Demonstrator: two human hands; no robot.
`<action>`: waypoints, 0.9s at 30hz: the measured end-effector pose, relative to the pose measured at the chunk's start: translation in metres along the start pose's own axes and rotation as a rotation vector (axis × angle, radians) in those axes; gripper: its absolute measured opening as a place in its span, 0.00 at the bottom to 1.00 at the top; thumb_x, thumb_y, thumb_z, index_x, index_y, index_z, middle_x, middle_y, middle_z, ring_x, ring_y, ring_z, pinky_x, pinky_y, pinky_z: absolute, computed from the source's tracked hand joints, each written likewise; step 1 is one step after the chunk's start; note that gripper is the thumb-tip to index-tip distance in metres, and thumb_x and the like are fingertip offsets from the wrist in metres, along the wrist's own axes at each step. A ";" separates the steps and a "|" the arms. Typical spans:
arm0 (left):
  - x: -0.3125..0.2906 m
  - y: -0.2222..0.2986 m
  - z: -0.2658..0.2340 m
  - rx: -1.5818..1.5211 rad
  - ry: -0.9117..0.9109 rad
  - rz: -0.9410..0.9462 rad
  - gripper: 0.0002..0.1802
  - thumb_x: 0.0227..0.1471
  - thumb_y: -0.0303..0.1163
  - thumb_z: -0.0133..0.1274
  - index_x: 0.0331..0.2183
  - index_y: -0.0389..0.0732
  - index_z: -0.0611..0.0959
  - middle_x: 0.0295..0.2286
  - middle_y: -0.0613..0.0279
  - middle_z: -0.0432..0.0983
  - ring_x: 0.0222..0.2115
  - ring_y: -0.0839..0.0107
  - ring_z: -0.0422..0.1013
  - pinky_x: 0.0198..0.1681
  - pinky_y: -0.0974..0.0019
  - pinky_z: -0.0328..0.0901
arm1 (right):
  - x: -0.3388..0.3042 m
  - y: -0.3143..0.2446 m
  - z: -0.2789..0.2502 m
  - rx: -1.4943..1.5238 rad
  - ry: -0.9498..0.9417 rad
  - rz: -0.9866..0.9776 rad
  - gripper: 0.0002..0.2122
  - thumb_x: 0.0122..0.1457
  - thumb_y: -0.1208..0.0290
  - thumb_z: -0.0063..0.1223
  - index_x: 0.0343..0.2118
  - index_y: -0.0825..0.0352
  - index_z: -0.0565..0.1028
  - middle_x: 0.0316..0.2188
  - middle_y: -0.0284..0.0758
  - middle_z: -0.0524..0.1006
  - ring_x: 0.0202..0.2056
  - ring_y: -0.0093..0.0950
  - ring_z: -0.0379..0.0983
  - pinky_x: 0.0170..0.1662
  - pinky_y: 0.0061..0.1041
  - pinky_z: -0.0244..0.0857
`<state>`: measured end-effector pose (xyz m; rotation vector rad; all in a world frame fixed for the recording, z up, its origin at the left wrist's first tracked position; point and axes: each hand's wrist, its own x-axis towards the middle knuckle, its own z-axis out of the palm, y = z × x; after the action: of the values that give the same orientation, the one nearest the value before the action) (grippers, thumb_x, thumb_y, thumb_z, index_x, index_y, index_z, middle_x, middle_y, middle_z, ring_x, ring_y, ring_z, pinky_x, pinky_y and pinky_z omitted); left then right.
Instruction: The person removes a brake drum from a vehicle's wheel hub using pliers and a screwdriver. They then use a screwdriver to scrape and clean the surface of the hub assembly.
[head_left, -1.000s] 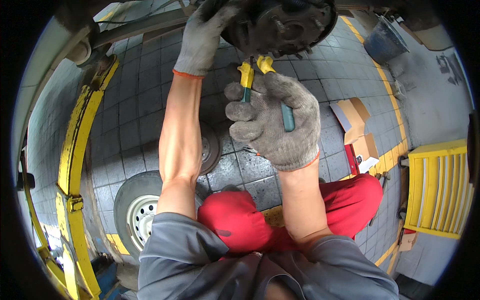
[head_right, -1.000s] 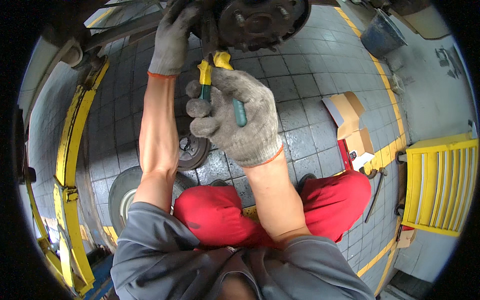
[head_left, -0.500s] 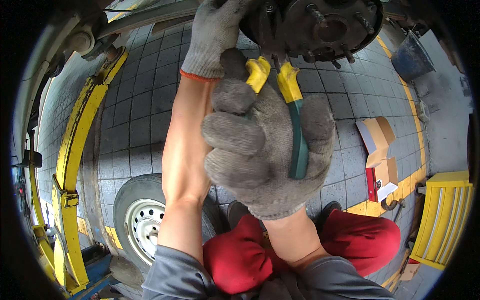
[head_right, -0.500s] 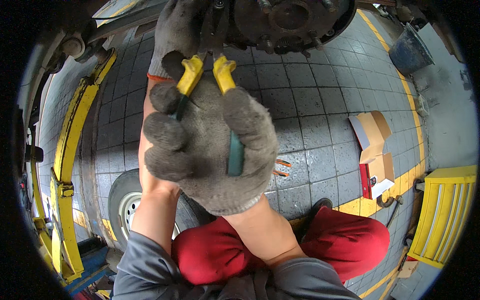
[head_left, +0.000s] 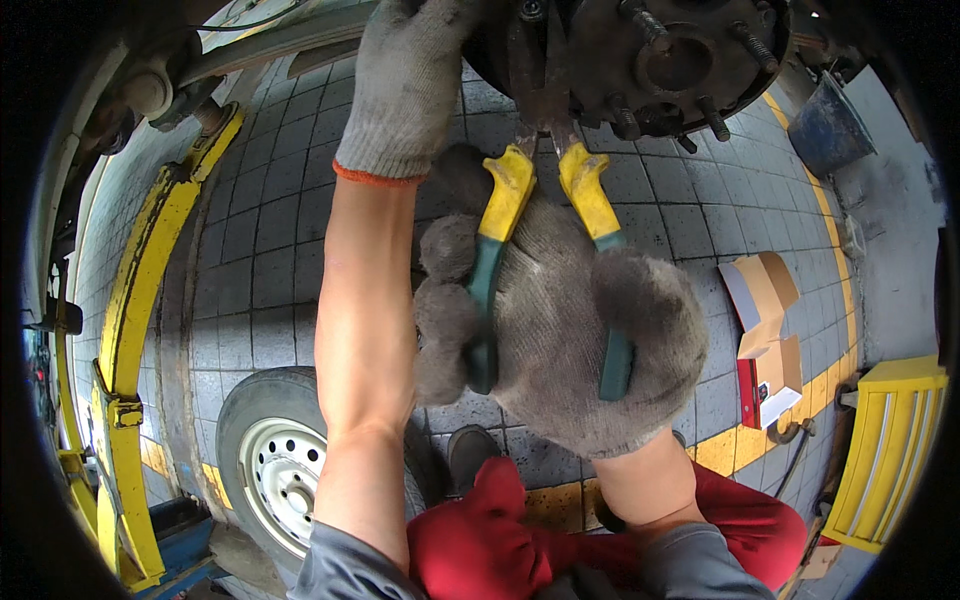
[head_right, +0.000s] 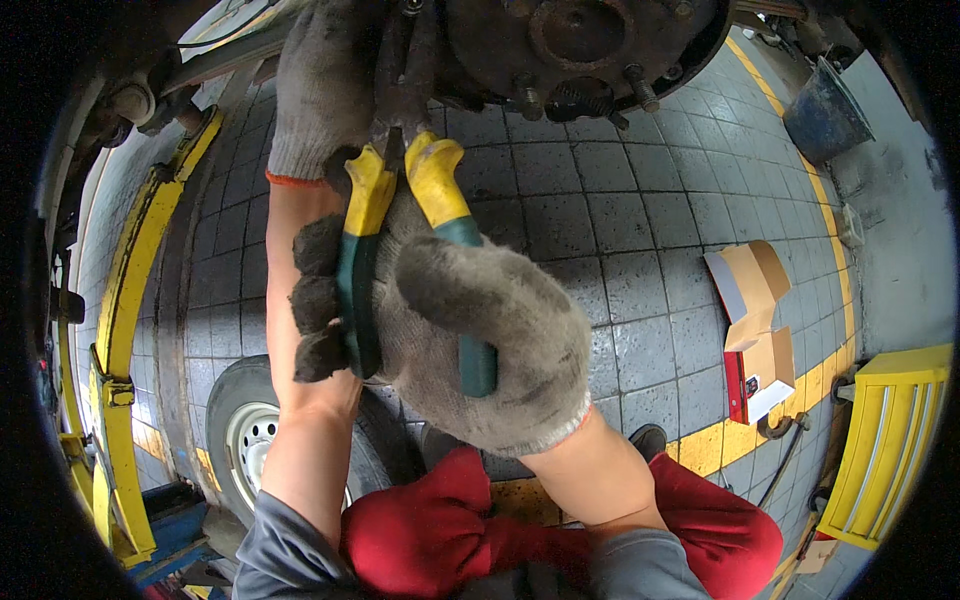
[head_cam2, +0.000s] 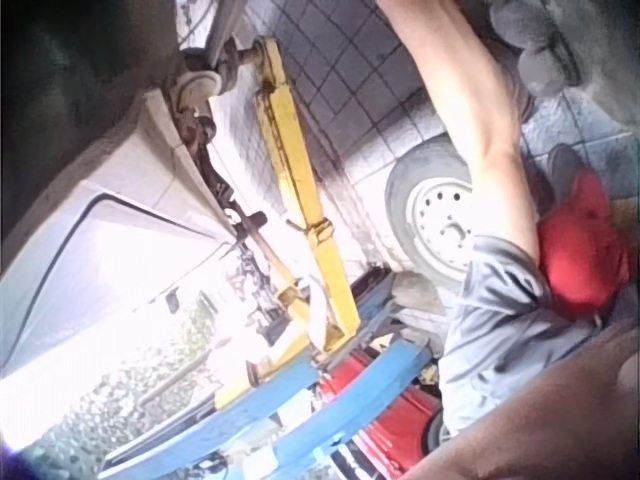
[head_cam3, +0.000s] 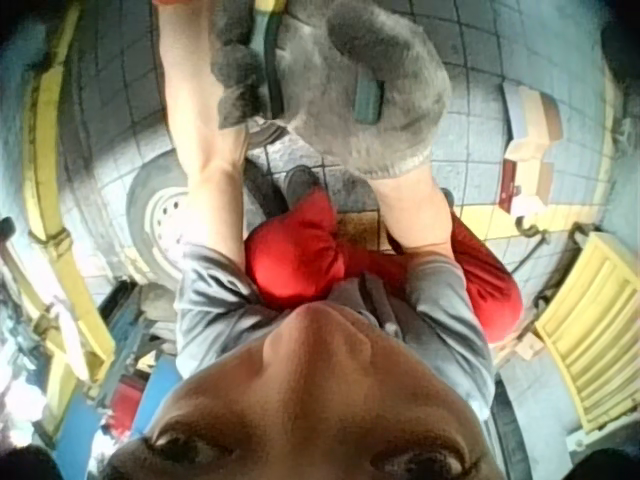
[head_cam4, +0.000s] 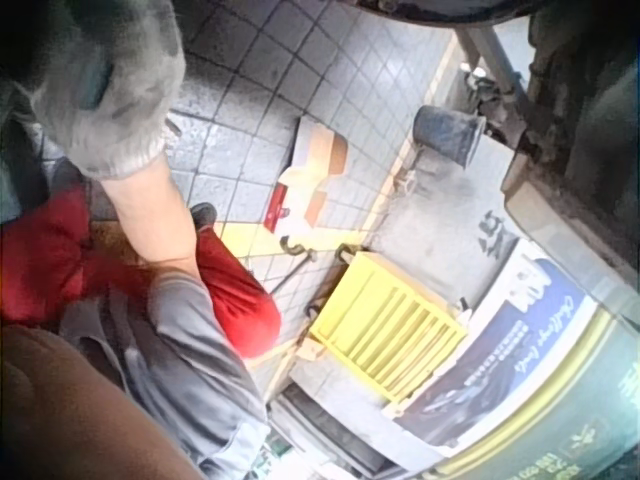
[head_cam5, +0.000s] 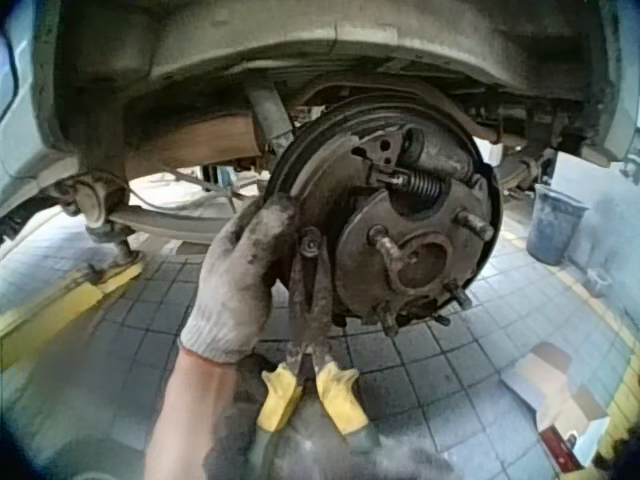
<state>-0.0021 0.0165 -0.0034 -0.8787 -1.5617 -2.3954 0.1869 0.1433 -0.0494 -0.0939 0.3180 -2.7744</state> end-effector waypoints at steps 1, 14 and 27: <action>0.000 0.002 0.004 0.027 0.027 -0.023 0.26 0.63 0.41 0.56 0.55 0.33 0.77 0.44 0.61 0.80 0.41 0.75 0.74 0.45 0.69 0.68 | -0.003 -0.002 0.000 -0.026 0.017 0.007 0.38 0.60 0.53 0.55 0.70 0.59 0.54 0.55 0.41 0.68 0.47 0.35 0.71 0.43 0.37 0.72; -0.008 0.005 -0.009 -0.019 0.140 0.043 0.26 0.63 0.42 0.55 0.56 0.36 0.76 0.46 0.60 0.78 0.46 0.70 0.73 0.50 0.65 0.67 | 0.024 0.024 0.004 -0.004 -0.173 0.049 0.37 0.59 0.58 0.57 0.70 0.59 0.56 0.55 0.41 0.72 0.49 0.32 0.75 0.47 0.34 0.73; 0.006 -0.025 -0.008 -0.163 0.261 -0.048 0.26 0.70 0.46 0.42 0.61 0.42 0.71 0.57 0.55 0.70 0.58 0.61 0.65 0.65 0.57 0.57 | 0.019 -0.010 -0.014 -1.026 -0.285 -0.378 0.18 0.59 0.70 0.61 0.53 0.57 0.78 0.48 0.42 0.76 0.51 0.40 0.75 0.56 0.41 0.71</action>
<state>-0.0203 0.0219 -0.0218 -0.5298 -1.3207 -2.5765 0.1643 0.1489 -0.0604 -0.8456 1.7322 -2.5564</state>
